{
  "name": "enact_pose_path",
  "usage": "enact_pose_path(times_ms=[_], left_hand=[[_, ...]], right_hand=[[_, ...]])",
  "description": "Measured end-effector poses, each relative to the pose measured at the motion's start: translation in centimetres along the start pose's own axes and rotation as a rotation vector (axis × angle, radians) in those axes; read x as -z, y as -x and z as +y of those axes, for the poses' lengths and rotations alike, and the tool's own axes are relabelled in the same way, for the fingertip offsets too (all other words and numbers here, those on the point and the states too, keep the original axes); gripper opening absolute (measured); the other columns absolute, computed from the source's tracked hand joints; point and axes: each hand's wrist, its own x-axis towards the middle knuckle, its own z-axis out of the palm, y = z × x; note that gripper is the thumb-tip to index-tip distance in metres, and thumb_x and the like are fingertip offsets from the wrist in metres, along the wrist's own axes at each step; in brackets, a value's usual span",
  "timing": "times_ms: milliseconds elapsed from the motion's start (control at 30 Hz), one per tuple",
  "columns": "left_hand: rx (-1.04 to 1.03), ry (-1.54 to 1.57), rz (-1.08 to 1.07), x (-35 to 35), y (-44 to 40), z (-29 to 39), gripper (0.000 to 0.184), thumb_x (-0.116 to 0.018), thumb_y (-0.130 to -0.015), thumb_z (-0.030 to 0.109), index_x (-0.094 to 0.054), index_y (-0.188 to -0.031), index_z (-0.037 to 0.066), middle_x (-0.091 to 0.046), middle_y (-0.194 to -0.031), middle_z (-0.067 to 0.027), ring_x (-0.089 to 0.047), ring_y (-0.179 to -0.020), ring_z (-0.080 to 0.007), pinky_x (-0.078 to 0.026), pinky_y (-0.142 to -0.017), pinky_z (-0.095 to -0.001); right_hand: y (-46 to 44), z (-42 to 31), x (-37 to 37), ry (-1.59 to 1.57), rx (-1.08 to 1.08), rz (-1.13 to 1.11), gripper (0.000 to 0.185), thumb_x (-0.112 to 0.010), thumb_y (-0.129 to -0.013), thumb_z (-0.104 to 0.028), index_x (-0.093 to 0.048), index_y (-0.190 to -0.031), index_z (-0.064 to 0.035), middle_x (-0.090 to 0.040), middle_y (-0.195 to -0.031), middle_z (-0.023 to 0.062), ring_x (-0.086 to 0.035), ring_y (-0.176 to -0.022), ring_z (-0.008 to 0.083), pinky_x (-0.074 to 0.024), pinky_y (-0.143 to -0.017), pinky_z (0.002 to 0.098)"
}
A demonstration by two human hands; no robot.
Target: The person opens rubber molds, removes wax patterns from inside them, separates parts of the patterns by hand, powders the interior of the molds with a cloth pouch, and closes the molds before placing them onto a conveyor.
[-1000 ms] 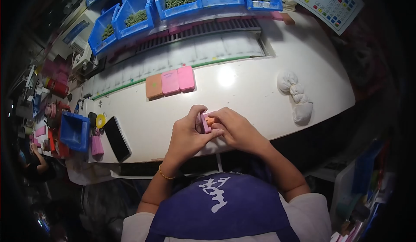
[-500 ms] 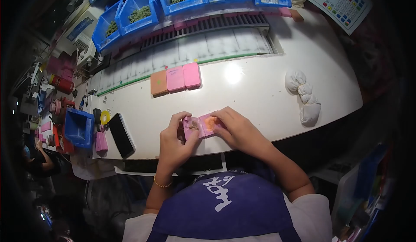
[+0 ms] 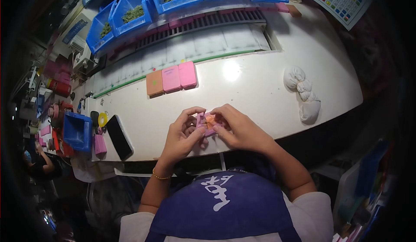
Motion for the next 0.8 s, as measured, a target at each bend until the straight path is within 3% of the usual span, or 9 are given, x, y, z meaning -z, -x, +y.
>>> enact_pose_path(times_ms=[167, 333, 800], left_hand=[[0.015, 0.005, 0.024, -1.1, -0.5, -0.4, 0.043, -0.057, -0.093, -0.002, -0.045, -0.134, 0.000, -0.059, -0.099, -0.0102, -0.064, -0.073, -0.0120, -0.053, -0.059, -0.0237], [0.029, 0.000, 0.013, -1.3, -0.9, -0.5, 0.040, -0.055, -0.094, -0.001, -0.045, -0.133, 0.000, -0.060, -0.099, -0.0093, -0.064, -0.071, -0.0107, -0.052, -0.057, -0.0221], [0.028, 0.056, 0.043, -1.0, -0.5, -1.1, 0.042, -0.056, -0.091, 0.000, -0.046, -0.132, 0.000, -0.058, -0.105, -0.0116, -0.064, -0.071, -0.0126, -0.053, -0.057, -0.0232]], right_hand=[[0.2, -0.2, -0.1, 0.005, 0.011, 0.014, 0.027, -0.061, -0.092, -0.011, -0.055, -0.115, 0.0000, -0.058, -0.100, 0.0184, -0.061, -0.089, 0.0331, -0.0501, -0.080, 0.0395], [-0.1, 0.5, -0.4, 0.131, 0.175, 0.109, 0.019, -0.062, -0.092, -0.009, -0.059, -0.109, -0.0019, -0.061, -0.090, 0.0155, -0.062, -0.083, 0.0338, -0.0512, -0.075, 0.0404], [-0.3, 1.0, -0.9, 0.213, 0.212, 0.155, 0.011, -0.062, -0.089, -0.003, -0.058, -0.099, -0.0007, -0.064, -0.087, 0.0158, -0.065, -0.077, 0.0333, -0.0535, -0.067, 0.0402]])
